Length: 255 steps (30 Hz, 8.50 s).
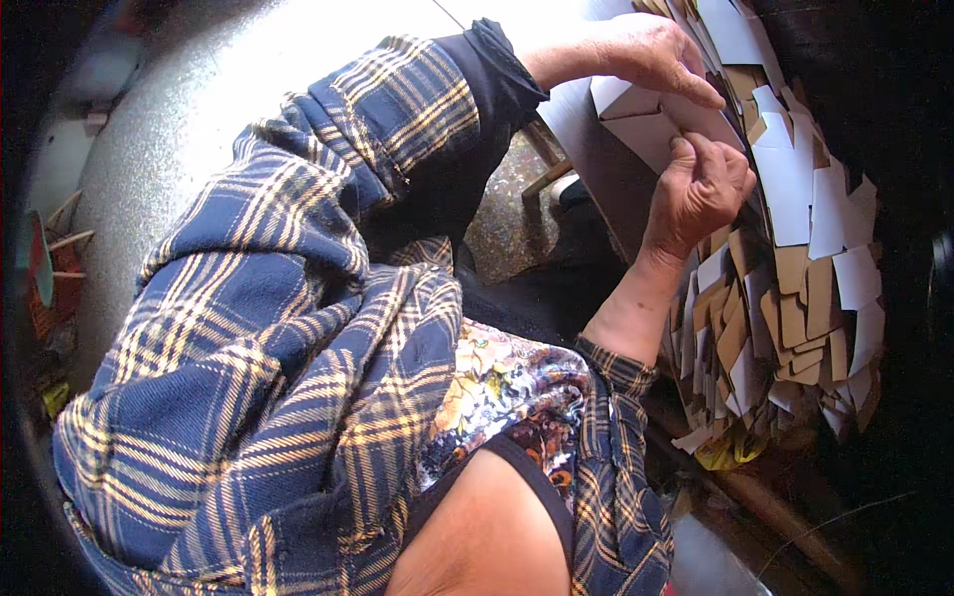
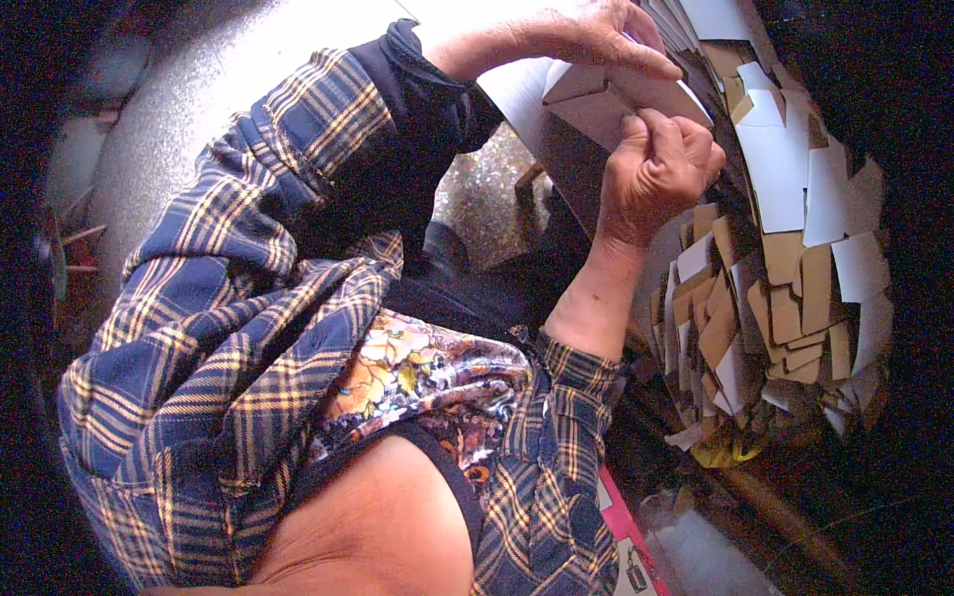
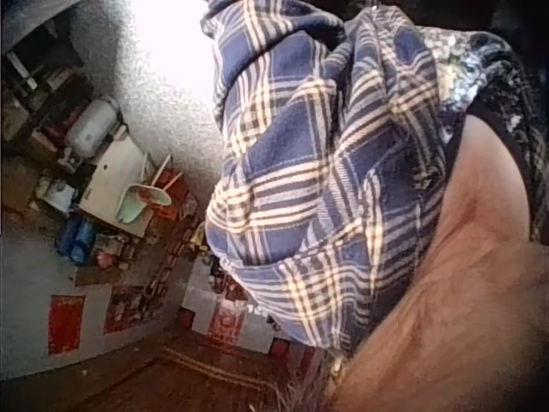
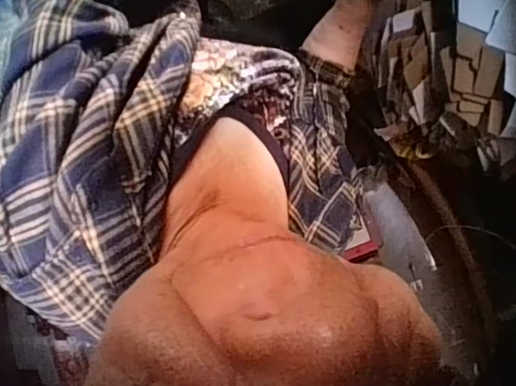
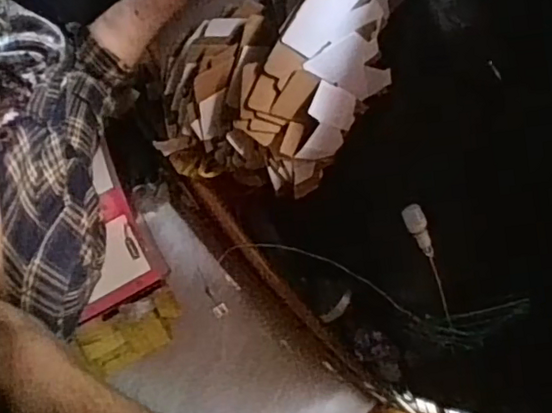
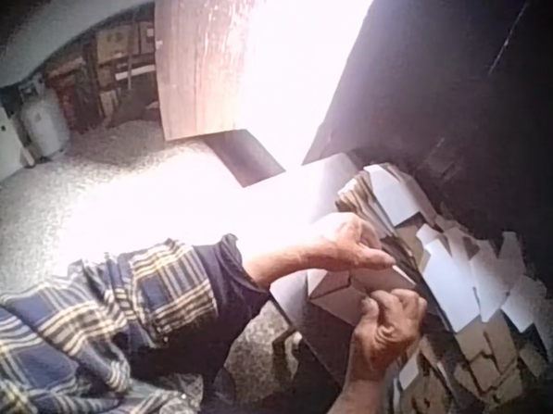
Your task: Folding flat cardboard templates into small 3D boxes for packaging.
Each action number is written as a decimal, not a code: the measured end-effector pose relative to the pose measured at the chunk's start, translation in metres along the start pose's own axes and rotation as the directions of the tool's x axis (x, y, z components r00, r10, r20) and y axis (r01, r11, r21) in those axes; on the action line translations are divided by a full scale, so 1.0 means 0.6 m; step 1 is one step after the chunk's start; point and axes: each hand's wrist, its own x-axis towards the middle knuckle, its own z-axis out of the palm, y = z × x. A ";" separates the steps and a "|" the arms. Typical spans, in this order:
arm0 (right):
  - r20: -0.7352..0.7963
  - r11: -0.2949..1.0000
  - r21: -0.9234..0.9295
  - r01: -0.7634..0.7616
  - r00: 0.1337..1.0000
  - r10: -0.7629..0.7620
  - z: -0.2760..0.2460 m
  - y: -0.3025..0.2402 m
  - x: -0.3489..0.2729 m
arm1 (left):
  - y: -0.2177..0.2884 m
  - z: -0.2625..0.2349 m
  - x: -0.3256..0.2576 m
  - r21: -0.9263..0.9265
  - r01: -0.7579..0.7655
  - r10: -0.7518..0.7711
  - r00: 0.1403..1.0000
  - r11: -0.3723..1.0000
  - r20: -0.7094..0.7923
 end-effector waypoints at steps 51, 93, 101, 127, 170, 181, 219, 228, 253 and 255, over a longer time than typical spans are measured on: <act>0.176 0.946 0.032 -0.323 0.933 0.312 0.002 0.019 -0.031 | -0.059 0.002 -0.048 0.151 -0.356 0.330 0.929 0.922 0.169; 0.204 0.838 0.380 -0.392 0.919 0.338 0.008 0.095 -0.072 | 0.100 0.012 -0.111 0.289 -0.591 0.637 0.766 0.753 -0.092; 0.214 0.656 0.517 -0.550 0.825 0.524 0.015 0.046 -0.064 | 0.044 -0.028 -0.054 0.048 -0.147 0.147 0.989 0.988 -0.003; 0.028 0.986 -0.086 0.140 0.990 -0.138 -0.016 -0.060 -0.075 | 0.048 -0.032 -0.055 0.406 -0.061 0.105 0.991 0.912 -0.085; 0.266 0.527 0.627 -0.574 0.794 0.547 0.004 0.131 -0.101 | 0.001 0.020 -0.060 -0.286 -0.258 0.324 0.922 0.923 0.215; 0.297 0.366 0.795 -0.483 0.837 0.460 -0.006 0.106 -0.108 | -0.001 -0.005 -0.066 -0.282 -0.148 0.237 0.918 0.948 0.317; 0.455 0.591 0.562 -0.578 0.813 0.363 0.001 0.082 -0.106 | -0.063 0.001 -0.037 -0.146 -0.158 0.209 0.858 0.977 0.469; 0.409 0.566 0.413 -0.714 0.701 0.585 -0.031 0.085 -0.130 | 0.003 0.007 -0.054 -0.058 -0.396 0.390 0.851 0.916 0.351; 0.046 0.752 0.239 -0.614 0.781 0.623 0.013 0.148 -0.148 | -0.062 0.057 -0.040 0.106 -0.205 0.192 0.973 0.973 0.126; 0.070 0.733 0.283 -0.619 0.775 0.628 0.032 0.164 -0.160 | -0.061 0.047 -0.040 0.076 -0.192 0.177 0.970 0.979 0.165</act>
